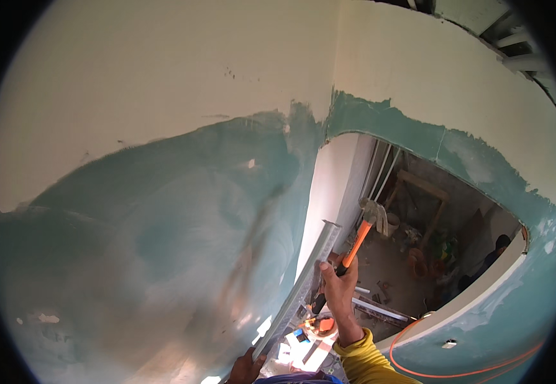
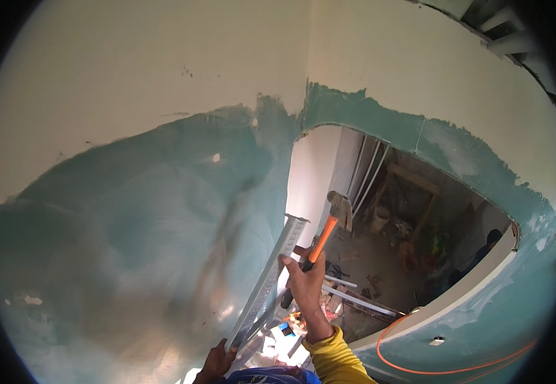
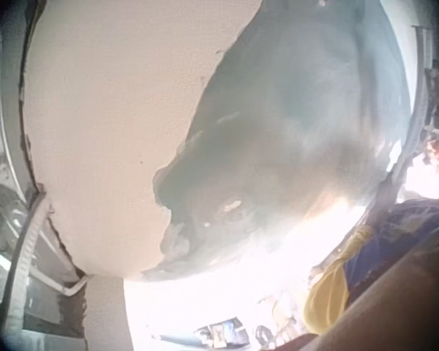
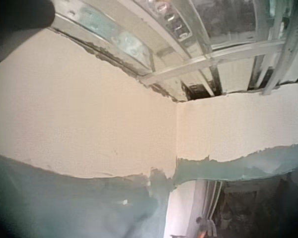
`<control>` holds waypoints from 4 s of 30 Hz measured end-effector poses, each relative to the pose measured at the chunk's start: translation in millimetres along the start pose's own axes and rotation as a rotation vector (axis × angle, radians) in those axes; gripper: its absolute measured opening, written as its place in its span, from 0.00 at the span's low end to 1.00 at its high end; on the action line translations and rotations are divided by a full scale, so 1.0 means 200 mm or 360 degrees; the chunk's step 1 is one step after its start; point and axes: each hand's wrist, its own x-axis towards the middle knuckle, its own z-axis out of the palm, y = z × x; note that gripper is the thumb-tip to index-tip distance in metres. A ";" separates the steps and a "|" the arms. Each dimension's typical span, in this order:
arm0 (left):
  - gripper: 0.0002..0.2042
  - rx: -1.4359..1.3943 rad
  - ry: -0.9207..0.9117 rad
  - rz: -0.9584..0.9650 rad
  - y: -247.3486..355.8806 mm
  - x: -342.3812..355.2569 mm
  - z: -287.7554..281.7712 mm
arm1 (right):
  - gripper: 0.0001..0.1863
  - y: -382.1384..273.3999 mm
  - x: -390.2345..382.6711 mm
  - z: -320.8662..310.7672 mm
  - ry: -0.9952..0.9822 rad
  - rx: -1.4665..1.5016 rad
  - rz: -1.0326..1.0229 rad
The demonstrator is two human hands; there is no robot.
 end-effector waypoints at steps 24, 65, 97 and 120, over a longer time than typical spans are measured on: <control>0.23 -0.0437 0.0363 0.0709 0.32 0.31 -0.15 | 0.13 0.07 -0.37 0.14 -0.0529 0.0006 0.0268; 0.32 -0.0373 0.0448 0.0641 0.36 0.49 -0.16 | 0.32 -0.40 0.17 -0.25 -0.1085 -0.1856 -0.1856; 0.24 -0.0526 0.0164 0.0596 0.32 0.45 -0.08 | 0.14 -0.37 0.13 -0.54 -0.0842 -0.1163 -0.1295; 0.33 -0.0725 0.0069 0.0538 0.26 0.47 -0.12 | 0.19 -0.58 0.24 -0.16 -0.1098 -0.1549 -0.1415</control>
